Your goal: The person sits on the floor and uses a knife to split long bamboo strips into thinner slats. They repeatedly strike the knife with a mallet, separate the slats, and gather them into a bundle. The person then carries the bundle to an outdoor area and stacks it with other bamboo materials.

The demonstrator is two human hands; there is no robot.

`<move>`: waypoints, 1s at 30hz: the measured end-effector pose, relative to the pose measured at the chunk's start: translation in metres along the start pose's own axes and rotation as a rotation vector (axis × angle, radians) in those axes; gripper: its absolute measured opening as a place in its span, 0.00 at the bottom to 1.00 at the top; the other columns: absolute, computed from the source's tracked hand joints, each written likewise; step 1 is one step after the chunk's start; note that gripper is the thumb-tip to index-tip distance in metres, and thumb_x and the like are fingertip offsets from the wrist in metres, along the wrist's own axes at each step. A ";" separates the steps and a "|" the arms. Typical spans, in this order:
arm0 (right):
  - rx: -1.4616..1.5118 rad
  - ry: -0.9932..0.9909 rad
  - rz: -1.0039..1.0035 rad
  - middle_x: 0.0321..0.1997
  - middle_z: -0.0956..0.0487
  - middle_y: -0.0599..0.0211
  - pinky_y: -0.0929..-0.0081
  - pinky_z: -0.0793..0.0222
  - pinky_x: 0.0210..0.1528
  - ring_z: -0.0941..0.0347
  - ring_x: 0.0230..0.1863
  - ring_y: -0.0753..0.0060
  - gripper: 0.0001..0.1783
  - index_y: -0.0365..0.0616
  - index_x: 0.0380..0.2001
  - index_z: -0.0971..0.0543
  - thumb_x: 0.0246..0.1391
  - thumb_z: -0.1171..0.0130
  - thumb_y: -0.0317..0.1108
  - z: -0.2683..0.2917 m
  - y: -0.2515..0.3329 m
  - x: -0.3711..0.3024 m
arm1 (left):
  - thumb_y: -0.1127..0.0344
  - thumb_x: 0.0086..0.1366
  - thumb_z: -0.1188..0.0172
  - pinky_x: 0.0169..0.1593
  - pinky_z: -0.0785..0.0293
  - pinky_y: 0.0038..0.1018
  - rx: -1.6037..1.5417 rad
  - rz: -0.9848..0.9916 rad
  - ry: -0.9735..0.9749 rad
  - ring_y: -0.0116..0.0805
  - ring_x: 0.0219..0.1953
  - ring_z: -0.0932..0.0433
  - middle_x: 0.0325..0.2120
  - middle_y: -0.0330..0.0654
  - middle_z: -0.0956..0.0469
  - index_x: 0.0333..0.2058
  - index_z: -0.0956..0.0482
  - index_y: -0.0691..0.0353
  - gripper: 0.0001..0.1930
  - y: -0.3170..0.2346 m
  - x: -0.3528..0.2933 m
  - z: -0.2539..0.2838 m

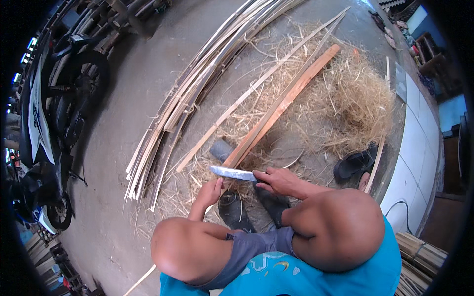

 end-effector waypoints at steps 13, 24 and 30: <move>0.041 -0.474 -0.123 0.42 0.17 0.46 0.52 0.25 0.48 0.21 0.44 0.41 0.22 0.48 0.55 0.24 0.62 0.44 0.46 0.021 -0.108 0.012 | 0.44 0.75 0.50 0.25 0.36 0.24 -0.433 0.281 0.186 0.20 0.21 0.33 0.17 0.33 0.29 0.29 0.20 0.64 0.27 0.065 -0.030 0.020; 0.131 -0.590 -0.675 0.49 0.19 0.44 0.54 0.28 0.55 0.22 0.51 0.42 0.24 0.43 0.50 0.20 0.65 0.49 0.50 0.094 -0.186 -0.005 | 0.46 0.75 0.50 0.25 0.37 0.29 -0.185 0.296 0.052 0.23 0.19 0.34 0.16 0.33 0.30 0.27 0.20 0.64 0.27 0.078 -0.105 0.052; 0.096 -0.516 -0.312 0.48 0.20 0.41 0.51 0.26 0.49 0.21 0.47 0.38 0.21 0.48 0.51 0.20 0.64 0.48 0.49 0.038 -0.101 0.001 | 0.50 0.74 0.47 0.29 0.30 0.31 -0.149 0.238 0.110 0.28 0.23 0.28 0.17 0.39 0.25 0.29 0.19 0.66 0.24 0.025 -0.043 0.038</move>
Point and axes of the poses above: each hand's wrist, its own x-axis towards the middle knuckle, its own z-axis out of the back of the hand, y = z × x, the point moved 1 cm from there along x, towards the middle knuckle
